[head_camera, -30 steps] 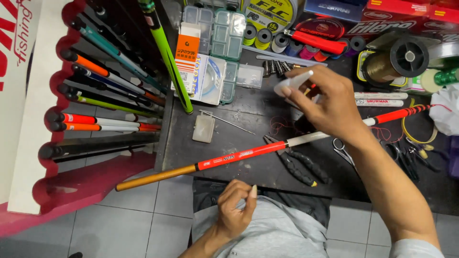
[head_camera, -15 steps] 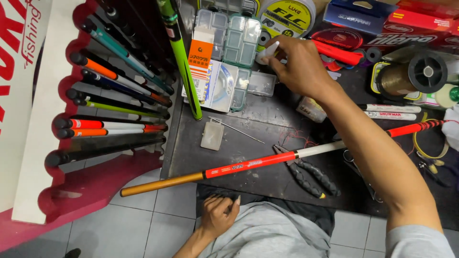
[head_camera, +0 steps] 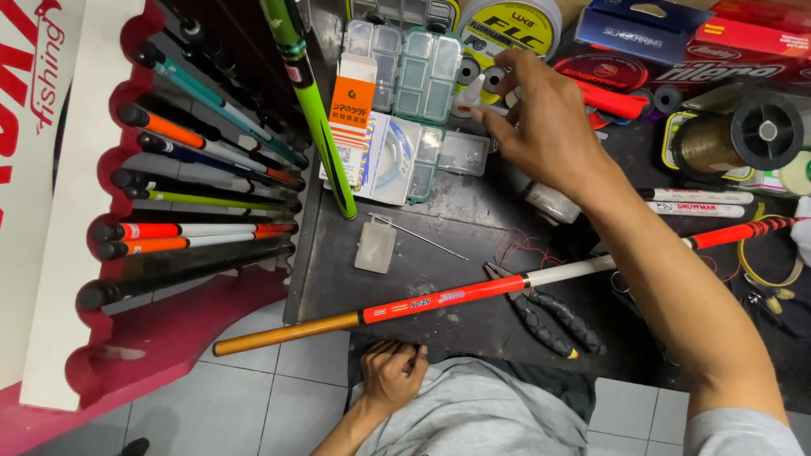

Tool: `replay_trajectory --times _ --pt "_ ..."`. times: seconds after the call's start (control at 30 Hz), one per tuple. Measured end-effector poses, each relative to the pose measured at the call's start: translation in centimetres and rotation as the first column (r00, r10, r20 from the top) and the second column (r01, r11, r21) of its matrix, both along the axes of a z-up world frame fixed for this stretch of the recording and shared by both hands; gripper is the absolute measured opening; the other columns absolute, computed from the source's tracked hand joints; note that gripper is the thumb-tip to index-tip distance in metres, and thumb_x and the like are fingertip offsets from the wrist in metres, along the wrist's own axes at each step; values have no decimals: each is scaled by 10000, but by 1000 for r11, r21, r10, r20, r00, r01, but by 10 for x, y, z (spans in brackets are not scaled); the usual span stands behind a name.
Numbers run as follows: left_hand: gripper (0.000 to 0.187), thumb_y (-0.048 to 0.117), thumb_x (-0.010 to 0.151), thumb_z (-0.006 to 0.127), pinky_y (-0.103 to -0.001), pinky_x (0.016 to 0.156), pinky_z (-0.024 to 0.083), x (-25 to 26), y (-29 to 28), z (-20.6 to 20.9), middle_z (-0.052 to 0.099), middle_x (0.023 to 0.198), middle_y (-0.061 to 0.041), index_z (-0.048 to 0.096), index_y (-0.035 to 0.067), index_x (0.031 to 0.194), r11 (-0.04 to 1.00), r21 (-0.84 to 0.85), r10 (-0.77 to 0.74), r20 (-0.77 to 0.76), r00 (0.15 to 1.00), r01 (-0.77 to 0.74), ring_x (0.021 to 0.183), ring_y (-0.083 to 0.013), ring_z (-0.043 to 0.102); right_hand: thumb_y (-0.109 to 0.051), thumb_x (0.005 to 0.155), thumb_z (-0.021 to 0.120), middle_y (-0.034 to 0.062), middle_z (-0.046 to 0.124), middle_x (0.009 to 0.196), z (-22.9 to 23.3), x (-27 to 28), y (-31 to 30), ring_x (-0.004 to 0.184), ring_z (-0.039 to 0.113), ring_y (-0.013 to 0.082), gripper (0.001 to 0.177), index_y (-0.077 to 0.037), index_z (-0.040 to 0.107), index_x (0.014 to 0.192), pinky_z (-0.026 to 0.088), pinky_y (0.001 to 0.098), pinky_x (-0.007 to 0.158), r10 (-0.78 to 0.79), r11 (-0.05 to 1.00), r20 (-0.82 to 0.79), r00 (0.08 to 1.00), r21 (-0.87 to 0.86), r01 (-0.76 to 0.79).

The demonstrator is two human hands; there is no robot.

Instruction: The person works on a fishing rod at a cluttered table, using pliers to remove a small metal ring from the rod's tip. They then use a lighter to heat the tip and a small tool to scrape the surface, likely preparing it for repair or rewrapping.

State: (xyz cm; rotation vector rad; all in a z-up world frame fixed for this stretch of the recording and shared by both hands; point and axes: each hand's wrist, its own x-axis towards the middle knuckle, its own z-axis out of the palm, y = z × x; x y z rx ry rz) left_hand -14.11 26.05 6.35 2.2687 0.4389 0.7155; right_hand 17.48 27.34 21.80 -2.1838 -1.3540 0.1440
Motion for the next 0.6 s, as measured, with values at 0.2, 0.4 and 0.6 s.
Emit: replay_trajectory --times 0.2,0.4,0.6 --pt "211 119 712 572 -308 398 370 3 -1 -2 481 443 -14 470 106 528 1000 7 21 -6 1000 -21 389 -201 456 -177 852 626 87 537 764 19 -47 -23 521 515 207 218 -7 502 910 395 351 484 127 992 62 990 -17 -126" --pt "181 112 706 570 -304 408 384 4 -1 2 501 457 -22 488 105 546 999 19 29 -3 1000 -28 397 -209 478 -392 853 501 135 542 787 -23 -82 -26 605 548 389 324 -70 472 862 415 493 429 231 879 -51 972 -416 -231" --pt "227 108 711 570 -301 389 357 4 -1 3 446 429 -22 444 103 523 999 19 39 -1 999 -39 379 -204 437 -299 854 498 136 561 791 -49 -91 -22 609 536 409 230 -72 460 848 378 507 422 175 901 -66 982 -391 -186"
